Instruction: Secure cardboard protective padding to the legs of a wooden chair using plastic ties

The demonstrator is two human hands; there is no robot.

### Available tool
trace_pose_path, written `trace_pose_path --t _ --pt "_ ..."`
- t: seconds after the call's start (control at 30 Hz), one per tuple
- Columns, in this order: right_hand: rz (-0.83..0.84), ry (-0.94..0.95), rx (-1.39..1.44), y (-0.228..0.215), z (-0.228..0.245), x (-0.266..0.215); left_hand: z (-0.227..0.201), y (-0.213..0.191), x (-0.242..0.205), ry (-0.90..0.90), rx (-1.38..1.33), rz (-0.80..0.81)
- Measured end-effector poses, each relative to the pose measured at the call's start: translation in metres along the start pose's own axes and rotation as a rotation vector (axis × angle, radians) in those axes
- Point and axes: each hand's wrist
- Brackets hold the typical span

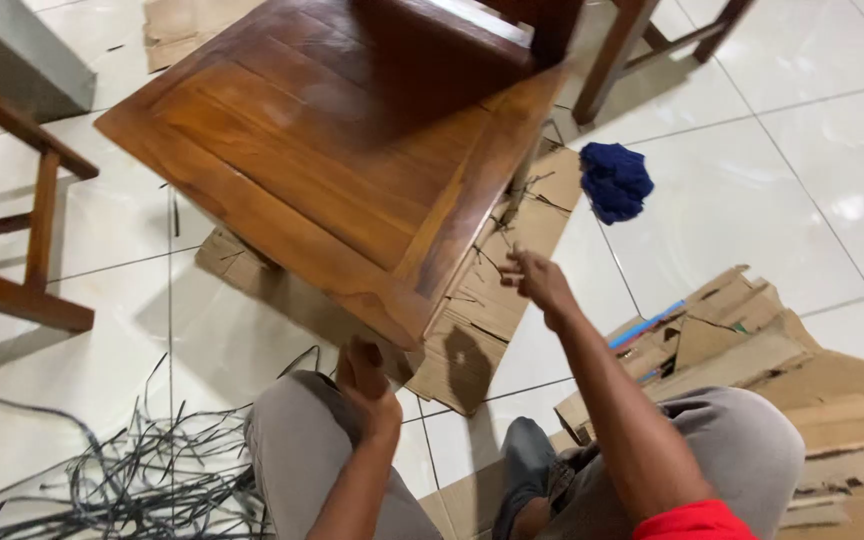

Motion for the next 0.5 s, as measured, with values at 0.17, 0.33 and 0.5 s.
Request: trace_pose_path --t 0.17,0.33,0.5 --pt "-0.069 0.021 0.008 -0.021 -0.056 -0.017 0.028 0.026 -0.050 0.066 0.015 0.372" --pt "-0.167 0.045 -0.090 -0.049 -0.122 -0.011 -0.001 0.065 -0.069 0.183 0.156 0.684" --pt "-0.306 0.090 -0.193 -0.063 -0.155 -0.035 -0.001 0.088 -0.077 0.237 0.410 0.991"
Point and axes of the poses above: each hand's wrist, its own x-axis towards the middle knuckle, its own y-axis out of the palm, z = x × y
